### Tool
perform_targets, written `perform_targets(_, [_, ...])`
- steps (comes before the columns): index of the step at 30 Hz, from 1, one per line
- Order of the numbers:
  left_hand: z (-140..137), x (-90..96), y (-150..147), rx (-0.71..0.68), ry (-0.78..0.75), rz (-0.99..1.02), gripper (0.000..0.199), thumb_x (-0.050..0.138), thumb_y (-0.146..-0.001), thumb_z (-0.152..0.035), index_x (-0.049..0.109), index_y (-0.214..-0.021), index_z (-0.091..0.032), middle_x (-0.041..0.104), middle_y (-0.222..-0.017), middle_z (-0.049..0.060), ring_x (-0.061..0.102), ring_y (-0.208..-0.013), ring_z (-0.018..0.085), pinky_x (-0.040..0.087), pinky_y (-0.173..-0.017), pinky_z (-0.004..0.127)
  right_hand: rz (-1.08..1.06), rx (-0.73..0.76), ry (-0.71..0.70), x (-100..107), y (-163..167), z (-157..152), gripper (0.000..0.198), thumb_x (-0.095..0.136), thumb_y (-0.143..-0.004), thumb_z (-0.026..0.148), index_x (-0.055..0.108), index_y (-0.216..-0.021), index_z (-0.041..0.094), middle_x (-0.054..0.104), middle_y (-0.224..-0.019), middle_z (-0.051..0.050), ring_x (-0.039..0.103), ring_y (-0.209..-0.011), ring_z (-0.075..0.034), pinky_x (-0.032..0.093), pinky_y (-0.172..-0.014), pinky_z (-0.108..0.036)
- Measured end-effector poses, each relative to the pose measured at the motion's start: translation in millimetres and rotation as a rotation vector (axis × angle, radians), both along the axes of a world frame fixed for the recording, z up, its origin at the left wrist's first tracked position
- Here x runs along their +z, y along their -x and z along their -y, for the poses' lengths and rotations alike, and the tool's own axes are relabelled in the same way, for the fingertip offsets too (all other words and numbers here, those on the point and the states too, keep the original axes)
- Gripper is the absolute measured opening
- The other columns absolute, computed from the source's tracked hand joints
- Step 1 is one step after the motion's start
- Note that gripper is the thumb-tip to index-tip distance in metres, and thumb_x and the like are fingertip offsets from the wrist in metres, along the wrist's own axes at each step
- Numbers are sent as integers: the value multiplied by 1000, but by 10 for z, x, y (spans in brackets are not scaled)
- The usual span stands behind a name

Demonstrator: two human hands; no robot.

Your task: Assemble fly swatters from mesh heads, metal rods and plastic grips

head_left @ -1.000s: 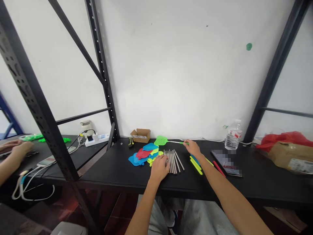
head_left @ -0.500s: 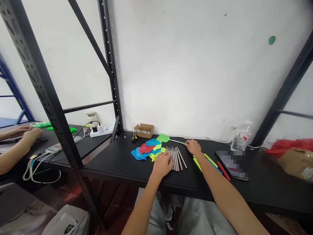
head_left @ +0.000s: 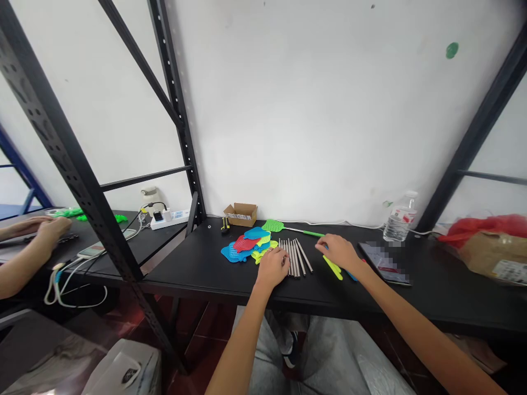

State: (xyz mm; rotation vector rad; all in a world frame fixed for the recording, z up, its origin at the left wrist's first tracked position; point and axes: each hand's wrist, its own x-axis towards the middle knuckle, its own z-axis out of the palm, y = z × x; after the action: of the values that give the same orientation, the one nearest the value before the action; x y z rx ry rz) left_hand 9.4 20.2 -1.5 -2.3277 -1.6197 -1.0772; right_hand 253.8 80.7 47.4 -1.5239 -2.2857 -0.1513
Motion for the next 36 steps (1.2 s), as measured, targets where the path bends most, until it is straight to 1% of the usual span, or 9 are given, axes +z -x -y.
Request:
perform_targets(3, [-1, 12, 2, -5, -1, 2, 16, 48, -86, -18, 65, -85, -20, 66, -93, 5, 59, -89, 21, 42, -88, 33, 34, -47, 47, -82, 2, 282, 25, 52, -90, 40, 71, -87, 24, 71, -92, -5, 64, -86, -21, 37, -65, -27])
perform_targets(6, [5, 22, 4, -5, -5, 2, 16, 49, -86, -17, 65, -86, -21, 67, -93, 4, 59, -89, 21, 42, -88, 33, 42, -45, 66, -112, 115, 411, 28, 51, -90, 43, 71, -84, 24, 71, -89, -6, 65, -85, -22, 38, -66, -28])
perform_targets(10, [17, 37, 4, 1, -10, -2, 16, 49, -85, -16, 64, -85, -21, 67, -93, 4, 59, -88, 20, 43, -86, 33, 52, -50, 123, -106, 337, 412, 31, 55, -86, 49, 71, -78, 24, 71, -87, -6, 65, -85, -24, 39, -68, -30])
perform_targets(13, [19, 45, 3, 7, -8, -11, 16, 49, -85, -16, 64, -84, -21, 67, -93, 4, 59, -86, 20, 43, -84, 32, 68, -91, 171, -96, 442, 372, 30, 59, -82, 48, 70, -75, 22, 71, -85, -9, 65, -85, -25, 40, -69, -30])
perform_targets(20, [0, 21, 8, 3, -2, -4, 17, 49, -86, -16, 65, -85, -21, 67, -93, 4, 59, -87, 20, 43, -85, 32, 120, -164, 222, -44, 510, 268, 27, 61, -78, 45, 69, -81, 19, 70, -89, -12, 66, -87, -29, 43, -71, -34])
perform_targets(27, [16, 14, 12, -2, -14, 25, 17, 49, -86, -18, 66, -86, -21, 67, -93, 5, 60, -89, 20, 43, -87, 34, 84, -147, 196, -112, 540, 197, 17, 59, -78, 34, 68, -78, 19, 70, -85, -13, 67, -83, -29, 42, -67, -34])
perform_targets(31, [22, 18, 11, -7, -8, 35, 17, 50, -86, -18, 66, -85, -21, 67, -91, 5, 61, -87, 20, 43, -89, 35, 3, -155, 156, -174, 498, 216, 19, 55, -82, 32, 66, -72, 20, 70, -80, -11, 67, -79, -26, 39, -64, -30])
perform_targets(33, [23, 24, 11, -2, -14, 42, 16, 50, -86, -18, 66, -85, -21, 68, -91, 5, 61, -88, 20, 43, -89, 34, -67, -108, 103, -218, 479, 261, 25, 51, -87, 36, 65, -72, 21, 69, -79, -9, 65, -78, -23, 38, -63, -28])
perform_targets(36, [31, 47, 8, -10, -34, 46, 16, 50, -88, -20, 66, -87, -21, 68, -91, 4, 60, -90, 20, 43, -89, 34, -209, 3, -3, -306, 485, 367, 32, 43, -94, 41, 63, -78, 21, 68, -81, -6, 63, -77, -20, 37, -63, -27])
